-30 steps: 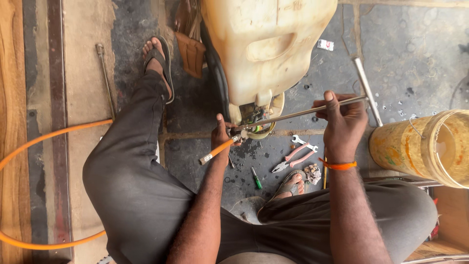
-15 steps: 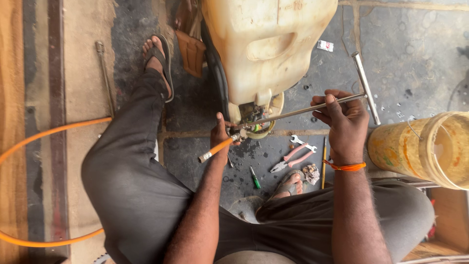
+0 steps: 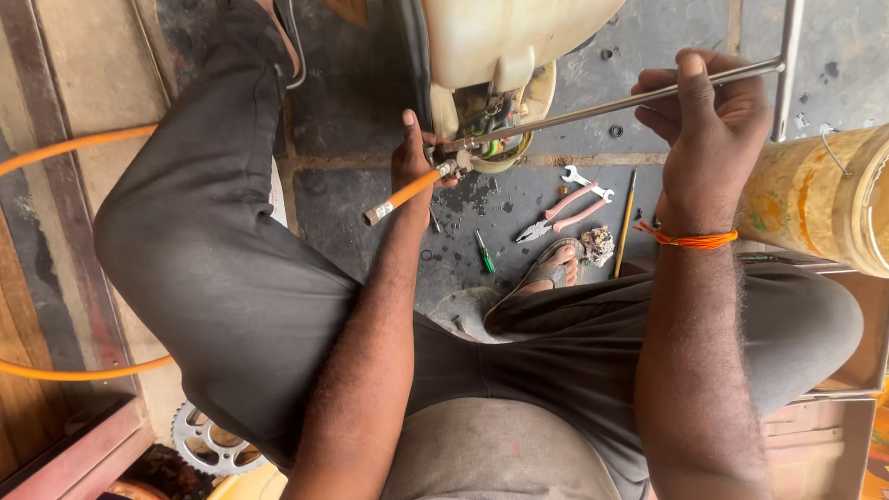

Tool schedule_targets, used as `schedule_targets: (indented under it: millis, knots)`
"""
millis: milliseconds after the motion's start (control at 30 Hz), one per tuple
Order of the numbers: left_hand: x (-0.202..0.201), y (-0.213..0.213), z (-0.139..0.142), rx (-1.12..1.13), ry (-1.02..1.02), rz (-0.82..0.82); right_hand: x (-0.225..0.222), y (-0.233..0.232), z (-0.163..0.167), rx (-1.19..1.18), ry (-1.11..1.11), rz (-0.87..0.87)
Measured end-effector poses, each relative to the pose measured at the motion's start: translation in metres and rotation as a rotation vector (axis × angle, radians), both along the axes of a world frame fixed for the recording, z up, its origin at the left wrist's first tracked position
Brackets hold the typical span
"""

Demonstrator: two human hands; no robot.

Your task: The person sits on the floor and assembles a small metal component, likely a carburetor, by inserting small rings and using a screwdriver. They then attach the component to the scooter's engine area and use a T-handle wrench to tighten a fitting.

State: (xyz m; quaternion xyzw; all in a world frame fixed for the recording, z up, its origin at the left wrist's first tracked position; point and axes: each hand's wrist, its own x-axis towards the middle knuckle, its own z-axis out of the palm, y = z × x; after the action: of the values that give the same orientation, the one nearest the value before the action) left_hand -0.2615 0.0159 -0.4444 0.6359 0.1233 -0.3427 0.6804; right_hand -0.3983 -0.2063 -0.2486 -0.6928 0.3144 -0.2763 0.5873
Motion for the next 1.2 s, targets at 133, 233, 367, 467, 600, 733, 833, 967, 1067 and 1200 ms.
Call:
schedule_targets:
  millis: [133,233,367,467,600,733,833,967,1067,1200]
  knots:
    - [0.000,0.001,-0.002,0.044,0.027,-0.008,0.004,0.001,0.003,0.016,0.024,-0.022]
    - [0.000,0.001,-0.003,0.061,0.015,-0.023,0.004,0.001,0.004,0.000,0.017,-0.012]
    - [0.001,0.000,-0.002,0.059,0.011,-0.036,0.003,0.001,0.002,0.003,0.017,-0.003]
    - [0.002,0.000,-0.001,0.065,0.033,-0.028,0.003,-0.001,0.002,0.018,-0.011,0.016]
    - [0.003,-0.001,0.002,0.067,0.043,-0.048,0.002,-0.005,0.014,-0.030,-0.076,0.030]
    - [0.004,-0.002,0.005,0.049,0.132,-0.023,-0.008,-0.008,0.036,-0.174,-0.043,0.056]
    - [0.004,-0.002,0.007,0.041,0.171,-0.008,-0.016,-0.003,0.045,-0.233,-0.033,0.094]
    - [0.005,-0.003,0.010,-0.016,0.159,0.011,-0.017,0.005,0.046,-0.158,-0.040,0.110]
    - [0.005,-0.003,0.011,-0.010,0.177,0.014,-0.012,0.010,0.044,-0.125,-0.033,0.094]
    - [0.005,-0.003,0.012,-0.007,0.168,-0.006,-0.001,0.015,0.038,-0.109,-0.035,0.085]
